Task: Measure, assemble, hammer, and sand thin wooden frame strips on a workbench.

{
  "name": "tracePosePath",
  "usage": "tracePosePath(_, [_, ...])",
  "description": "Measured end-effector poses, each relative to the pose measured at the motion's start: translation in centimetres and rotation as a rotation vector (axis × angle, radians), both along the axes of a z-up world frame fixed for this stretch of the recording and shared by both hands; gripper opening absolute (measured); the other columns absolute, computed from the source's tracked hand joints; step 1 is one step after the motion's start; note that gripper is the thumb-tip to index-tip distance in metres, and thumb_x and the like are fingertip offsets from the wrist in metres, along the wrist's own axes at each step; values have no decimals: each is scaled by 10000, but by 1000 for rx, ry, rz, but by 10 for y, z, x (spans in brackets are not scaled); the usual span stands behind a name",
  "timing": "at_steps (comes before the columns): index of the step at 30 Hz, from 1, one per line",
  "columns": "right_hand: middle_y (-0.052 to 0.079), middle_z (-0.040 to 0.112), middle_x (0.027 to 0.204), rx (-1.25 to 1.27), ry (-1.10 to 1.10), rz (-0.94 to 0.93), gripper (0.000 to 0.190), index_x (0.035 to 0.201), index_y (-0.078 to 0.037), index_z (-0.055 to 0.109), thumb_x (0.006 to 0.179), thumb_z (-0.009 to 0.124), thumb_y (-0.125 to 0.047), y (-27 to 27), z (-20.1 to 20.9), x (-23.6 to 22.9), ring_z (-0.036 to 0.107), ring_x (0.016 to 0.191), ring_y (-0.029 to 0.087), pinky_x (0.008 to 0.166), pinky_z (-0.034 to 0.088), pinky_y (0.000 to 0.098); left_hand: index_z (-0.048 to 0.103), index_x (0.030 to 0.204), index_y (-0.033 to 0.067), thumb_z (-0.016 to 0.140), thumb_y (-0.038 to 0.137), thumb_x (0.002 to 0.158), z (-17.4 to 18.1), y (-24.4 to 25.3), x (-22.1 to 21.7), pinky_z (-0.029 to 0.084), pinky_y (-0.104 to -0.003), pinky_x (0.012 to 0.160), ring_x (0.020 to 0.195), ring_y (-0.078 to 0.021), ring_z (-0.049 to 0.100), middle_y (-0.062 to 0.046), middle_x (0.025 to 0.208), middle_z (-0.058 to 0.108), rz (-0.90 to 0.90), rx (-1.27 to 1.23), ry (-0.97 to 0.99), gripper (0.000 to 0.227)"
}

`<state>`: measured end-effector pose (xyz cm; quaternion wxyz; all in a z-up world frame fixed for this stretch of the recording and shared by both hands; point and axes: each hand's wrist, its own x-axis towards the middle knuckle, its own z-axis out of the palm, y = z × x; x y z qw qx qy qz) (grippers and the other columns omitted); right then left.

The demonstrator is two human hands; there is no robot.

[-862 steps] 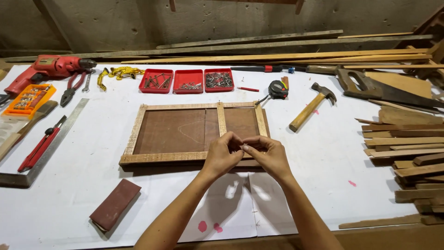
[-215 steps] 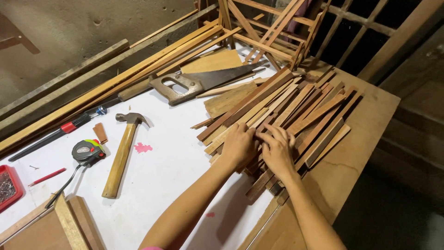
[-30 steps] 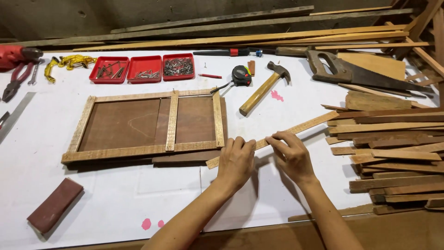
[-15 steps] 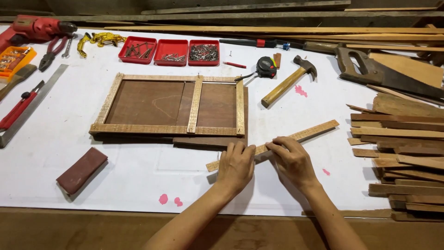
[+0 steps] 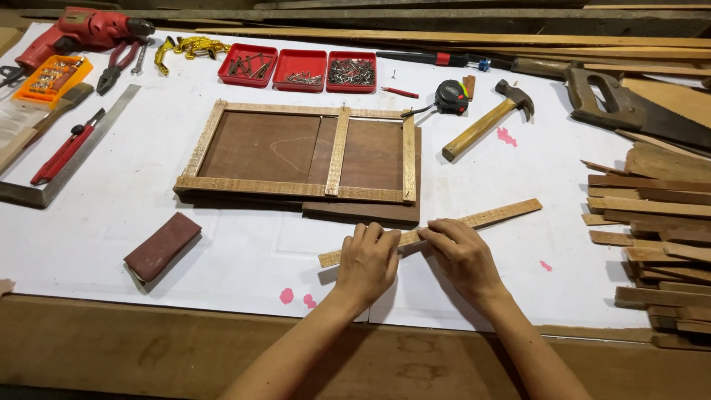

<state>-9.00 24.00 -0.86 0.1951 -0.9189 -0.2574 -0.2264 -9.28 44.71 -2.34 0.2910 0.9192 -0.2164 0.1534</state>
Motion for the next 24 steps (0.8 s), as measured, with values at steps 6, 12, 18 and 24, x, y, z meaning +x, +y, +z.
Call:
tracePosePath(6, [69, 741, 1091, 3, 10, 15, 268, 1083, -93, 754, 816, 775, -101, 16, 3, -5, 705, 1045, 254, 879, 607, 386, 711, 1059, 58, 675, 118, 910, -6, 18, -3, 413, -368, 670, 814, -209, 544, -75, 888, 607, -6, -25, -37, 165])
tracePosePath(12, [76, 737, 1055, 10, 19, 43, 221, 1047, -87, 765, 827, 775, -109, 39, 1, -9, 709, 989, 248, 842, 604, 386, 718, 1035, 67, 682, 101, 884, 1, 46, -7, 417, -382, 697, 828, -217, 553, -71, 893, 614, -11, -19, -41, 159])
tracePosePath(18, [72, 737, 1045, -19, 24, 73, 245, 1082, -89, 755, 840, 768, -122, 72, -1, -4, 707, 951, 246, 790, 578, 406, 707, 1074, 63, 692, 99, 869, -4, 82, -1, 438, -395, 804, 892, -223, 563, -73, 936, 603, -6, 10, -52, 209])
tracePosePath(24, [84, 711, 1110, -96, 10, 102, 320, 1149, -102, 734, 830, 752, -87, 98, -7, 6, 683, 1012, 262, 830, 576, 412, 706, 1087, 77, 683, 82, 872, -7, 114, 7, 436, -423, 859, 912, -222, 573, -64, 939, 599, 12, 26, -55, 216])
